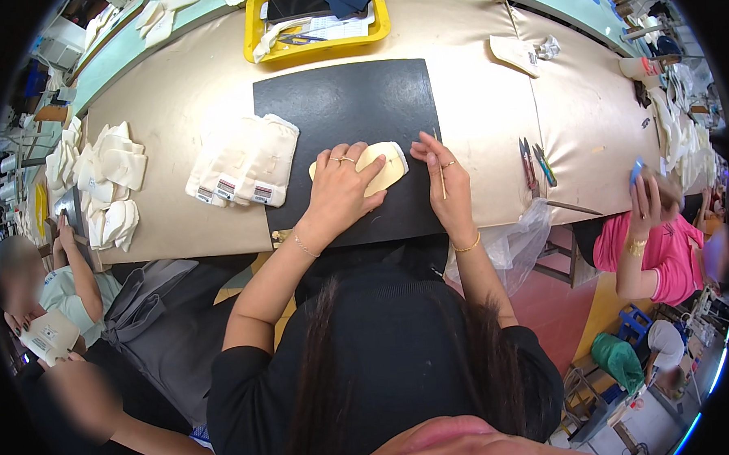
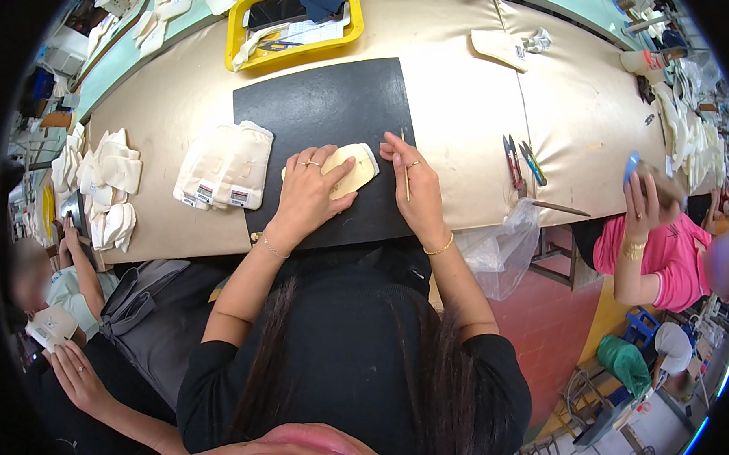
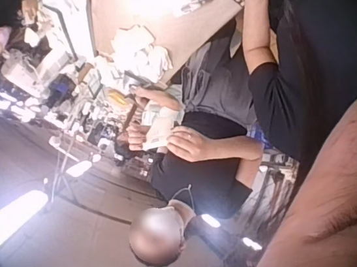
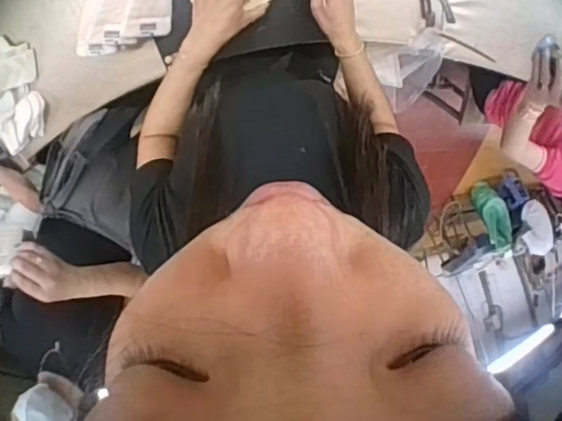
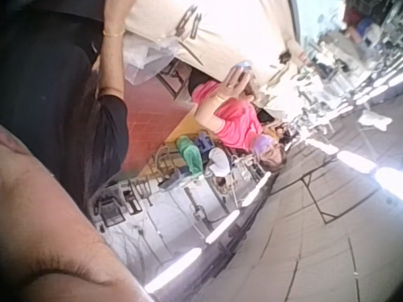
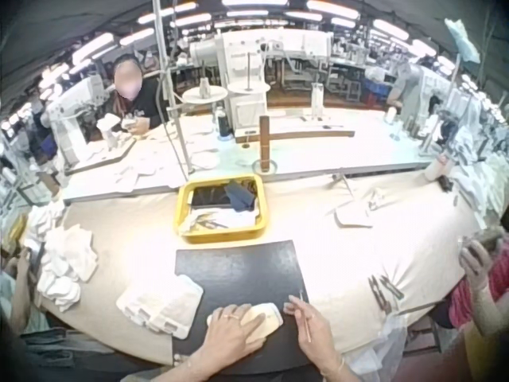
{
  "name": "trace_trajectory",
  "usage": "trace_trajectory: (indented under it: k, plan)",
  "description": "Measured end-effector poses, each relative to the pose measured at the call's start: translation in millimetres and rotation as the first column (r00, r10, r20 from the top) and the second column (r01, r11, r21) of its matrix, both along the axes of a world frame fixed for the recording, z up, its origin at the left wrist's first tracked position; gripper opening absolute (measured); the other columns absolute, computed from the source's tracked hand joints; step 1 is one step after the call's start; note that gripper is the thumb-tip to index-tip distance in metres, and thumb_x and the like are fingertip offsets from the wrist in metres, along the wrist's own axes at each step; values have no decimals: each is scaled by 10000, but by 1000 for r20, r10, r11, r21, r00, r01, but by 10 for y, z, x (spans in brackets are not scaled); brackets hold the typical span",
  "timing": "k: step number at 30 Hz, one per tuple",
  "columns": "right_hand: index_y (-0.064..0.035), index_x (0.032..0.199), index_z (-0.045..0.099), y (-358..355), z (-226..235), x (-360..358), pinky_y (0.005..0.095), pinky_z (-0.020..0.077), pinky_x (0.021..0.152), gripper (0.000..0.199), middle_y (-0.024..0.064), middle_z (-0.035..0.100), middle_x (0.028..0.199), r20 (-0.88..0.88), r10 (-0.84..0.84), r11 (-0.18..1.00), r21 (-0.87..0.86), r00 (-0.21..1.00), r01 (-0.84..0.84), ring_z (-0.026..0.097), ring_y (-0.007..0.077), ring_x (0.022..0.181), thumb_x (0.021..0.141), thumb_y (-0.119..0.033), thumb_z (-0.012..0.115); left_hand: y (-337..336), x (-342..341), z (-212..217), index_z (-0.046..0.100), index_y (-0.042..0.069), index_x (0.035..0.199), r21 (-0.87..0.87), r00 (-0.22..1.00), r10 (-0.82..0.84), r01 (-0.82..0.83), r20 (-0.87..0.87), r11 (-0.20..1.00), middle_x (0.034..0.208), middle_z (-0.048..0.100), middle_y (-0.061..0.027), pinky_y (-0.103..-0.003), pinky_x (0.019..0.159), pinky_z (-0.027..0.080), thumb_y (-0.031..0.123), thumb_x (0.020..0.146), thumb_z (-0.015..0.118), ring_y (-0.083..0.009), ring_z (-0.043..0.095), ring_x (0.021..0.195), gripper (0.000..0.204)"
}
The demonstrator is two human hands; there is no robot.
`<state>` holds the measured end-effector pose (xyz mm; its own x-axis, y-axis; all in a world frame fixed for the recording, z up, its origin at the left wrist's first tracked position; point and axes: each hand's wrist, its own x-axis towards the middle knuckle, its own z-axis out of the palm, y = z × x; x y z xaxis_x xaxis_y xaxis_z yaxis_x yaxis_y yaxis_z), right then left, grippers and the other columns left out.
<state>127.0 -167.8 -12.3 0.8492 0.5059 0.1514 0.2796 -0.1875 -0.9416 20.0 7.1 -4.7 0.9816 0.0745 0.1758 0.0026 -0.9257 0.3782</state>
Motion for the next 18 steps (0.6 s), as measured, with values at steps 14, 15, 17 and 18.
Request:
trace_trajectory:
  k: [14, 15, 17, 18]
  plan:
    - [32, 899, 673, 222, 49, 105, 349, 499, 628, 236, 154, 666, 811, 96, 146, 973, -193, 985, -126, 628, 306, 677, 980, -188, 650, -55, -4, 51, 684, 157, 1219, 26, 998, 22, -21, -56, 999, 1269, 577, -141, -462, 1020, 400, 278, 719, 828, -322, 529, 1184, 535]
    - [23, 898, 680, 228, 54, 108, 354, 505, 645, 223, 149, 671, 824, 90, 153, 970, -206, 984, -132, 634, 309, 700, 976, -183, 646, -57, -5, 52, 683, 150, 1215, 31, 998, 24, -22, -58, 999, 1257, 578, -141, -469, 1024, 397, 276, 713, 832, -325, 529, 1178, 539]
    - [6, 897, 695, 236, 76, 116, 365, 519, 680, 201, 138, 681, 850, 61, 154, 958, -253, 986, -134, 645, 313, 746, 967, -174, 640, -60, -1, 48, 682, 134, 1205, 33, 999, 19, -18, -32, 999, 1234, 582, -142, -482, 1032, 391, 271, 700, 841, -330, 530, 1166, 547]
    - [11, 908, 695, 237, 93, 115, 365, 525, 698, 188, 140, 688, 859, 154, 219, 947, -270, 963, -172, 657, 308, 762, 966, -155, 630, -58, -10, 49, 682, 135, 1207, 32, 999, 32, -31, -38, 999, 1242, 581, -143, -482, 1036, 388, 272, 702, 840, -330, 528, 1173, 547]
